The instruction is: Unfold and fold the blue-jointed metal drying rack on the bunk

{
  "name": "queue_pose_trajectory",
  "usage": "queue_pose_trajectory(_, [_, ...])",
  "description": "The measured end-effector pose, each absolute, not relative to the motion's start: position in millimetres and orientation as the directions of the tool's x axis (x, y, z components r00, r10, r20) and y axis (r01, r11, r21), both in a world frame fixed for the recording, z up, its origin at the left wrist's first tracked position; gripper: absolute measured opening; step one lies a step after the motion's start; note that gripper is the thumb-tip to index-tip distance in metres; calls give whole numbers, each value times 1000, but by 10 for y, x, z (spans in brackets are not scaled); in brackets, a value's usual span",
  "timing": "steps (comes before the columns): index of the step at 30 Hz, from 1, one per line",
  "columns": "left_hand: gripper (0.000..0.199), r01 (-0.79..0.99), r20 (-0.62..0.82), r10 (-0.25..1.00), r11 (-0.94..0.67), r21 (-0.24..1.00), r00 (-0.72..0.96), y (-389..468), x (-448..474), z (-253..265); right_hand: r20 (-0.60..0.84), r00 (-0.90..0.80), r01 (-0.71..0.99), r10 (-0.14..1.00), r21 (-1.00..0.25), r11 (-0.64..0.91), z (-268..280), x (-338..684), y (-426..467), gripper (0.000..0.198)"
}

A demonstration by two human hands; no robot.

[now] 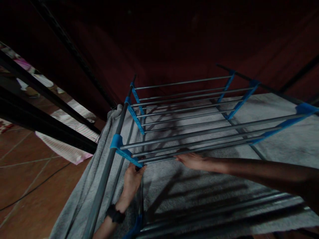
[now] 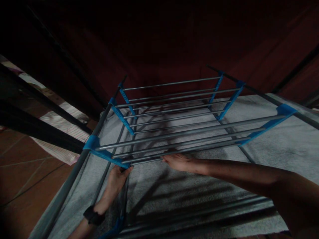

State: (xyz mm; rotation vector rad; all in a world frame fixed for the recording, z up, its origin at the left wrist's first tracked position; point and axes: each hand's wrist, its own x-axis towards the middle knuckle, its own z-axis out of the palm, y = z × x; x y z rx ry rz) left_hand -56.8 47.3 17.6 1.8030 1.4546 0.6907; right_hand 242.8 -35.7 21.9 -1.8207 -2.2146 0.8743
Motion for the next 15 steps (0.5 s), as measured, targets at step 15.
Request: queue_pose_trajectory(15, [13,551,-110,913,-138,823,393,690,-621,133,-271,-278,844,922,-526,100,243,2449,-382,36])
